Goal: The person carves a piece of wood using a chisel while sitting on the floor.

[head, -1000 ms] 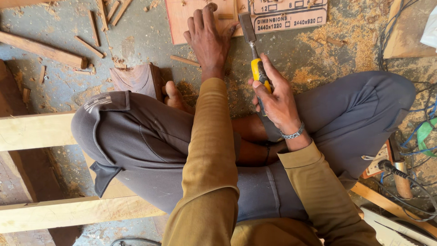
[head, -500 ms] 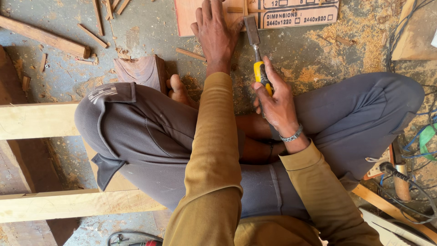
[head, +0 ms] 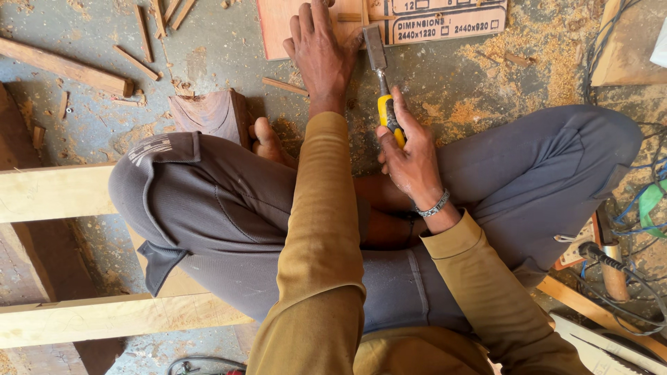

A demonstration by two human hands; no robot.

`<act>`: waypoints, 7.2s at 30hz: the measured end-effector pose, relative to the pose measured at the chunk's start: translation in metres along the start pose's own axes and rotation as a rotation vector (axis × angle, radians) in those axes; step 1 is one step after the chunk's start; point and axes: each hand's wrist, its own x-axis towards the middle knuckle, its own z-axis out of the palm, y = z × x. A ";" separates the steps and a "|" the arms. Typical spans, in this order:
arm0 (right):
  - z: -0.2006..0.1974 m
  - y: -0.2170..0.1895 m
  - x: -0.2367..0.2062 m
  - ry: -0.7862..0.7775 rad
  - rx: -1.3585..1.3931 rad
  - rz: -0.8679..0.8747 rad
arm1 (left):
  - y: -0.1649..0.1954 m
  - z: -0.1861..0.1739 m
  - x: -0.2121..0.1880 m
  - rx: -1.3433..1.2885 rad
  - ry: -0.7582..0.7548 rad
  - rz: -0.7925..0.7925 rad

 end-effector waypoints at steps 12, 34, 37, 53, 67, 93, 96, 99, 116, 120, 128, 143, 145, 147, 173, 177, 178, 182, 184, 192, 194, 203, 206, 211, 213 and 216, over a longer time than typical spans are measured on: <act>-0.005 -0.013 0.002 -0.040 -0.015 0.026 | 0.000 0.001 0.000 -0.013 0.007 0.005; 0.003 -0.006 0.018 0.020 -0.003 -0.067 | -0.001 0.004 0.003 -0.020 0.009 -0.018; 0.008 -0.001 0.020 0.011 -0.036 -0.005 | -0.002 0.005 0.001 -0.006 0.010 -0.017; -0.002 -0.005 0.021 -0.030 -0.066 0.017 | -0.004 0.011 0.003 -0.007 0.026 -0.016; -0.021 -0.005 0.020 -0.041 0.095 0.116 | 0.008 -0.008 0.006 -0.024 -0.060 -0.070; -0.013 -0.027 0.016 -0.079 0.017 0.100 | -0.002 0.004 0.002 -0.033 -0.004 -0.007; -0.008 -0.023 0.022 -0.063 -0.055 0.091 | -0.002 0.004 0.001 -0.034 -0.004 0.000; -0.004 -0.016 0.029 -0.051 -0.082 0.076 | -0.004 0.007 -0.001 -0.015 -0.033 -0.009; -0.002 -0.005 0.087 -0.053 -0.081 0.033 | -0.001 0.004 0.004 0.055 -0.038 -0.015; -0.010 0.003 0.097 -0.122 0.459 0.054 | 0.000 0.001 0.004 0.013 -0.063 -0.031; -0.050 -0.009 0.055 -0.030 0.815 -0.087 | 0.003 -0.005 0.001 0.000 -0.015 0.011; -0.053 -0.012 0.046 0.018 0.617 0.019 | -0.019 0.033 -0.001 0.040 0.057 0.163; -0.053 -0.012 0.046 0.006 0.621 0.021 | -0.019 0.035 -0.003 -0.021 0.132 0.200; -0.053 -0.014 0.045 -0.001 0.619 0.025 | -0.017 0.035 -0.007 -0.056 0.178 0.215; -0.036 -0.019 0.017 -0.073 0.157 0.074 | 0.002 -0.006 -0.004 0.123 0.018 -0.089; -0.026 -0.020 0.010 -0.096 0.086 0.070 | 0.009 -0.009 -0.002 0.088 -0.033 -0.164; -0.024 -0.020 0.009 -0.104 0.065 0.061 | 0.010 -0.009 -0.001 0.097 -0.030 -0.168; -0.019 -0.022 0.010 -0.092 -0.007 0.089 | 0.013 -0.011 0.002 0.093 0.021 -0.143; -0.017 -0.023 0.010 -0.086 -0.044 0.087 | 0.013 -0.010 0.002 0.085 0.002 -0.164; 0.000 -0.007 0.015 -0.028 -0.185 -0.001 | 0.007 0.004 0.001 0.093 0.044 -0.149; 0.008 0.004 0.019 0.046 -0.336 -0.150 | 0.005 0.008 0.003 0.084 0.052 -0.155; 0.021 0.021 0.044 0.144 -0.361 -0.322 | 0.007 0.006 -0.001 0.028 0.075 -0.156; 0.018 0.013 0.044 0.044 -0.144 -0.035 | 0.009 0.001 0.000 0.034 0.063 -0.156; 0.013 0.007 0.036 0.035 -0.185 0.008 | 0.013 -0.003 0.003 0.039 0.003 -0.200; 0.014 0.010 0.044 0.127 -0.239 -0.231 | 0.014 -0.004 0.006 0.051 0.009 -0.199; 0.017 0.019 0.053 0.243 -0.353 -0.603 | 0.013 -0.005 0.003 0.069 0.004 -0.194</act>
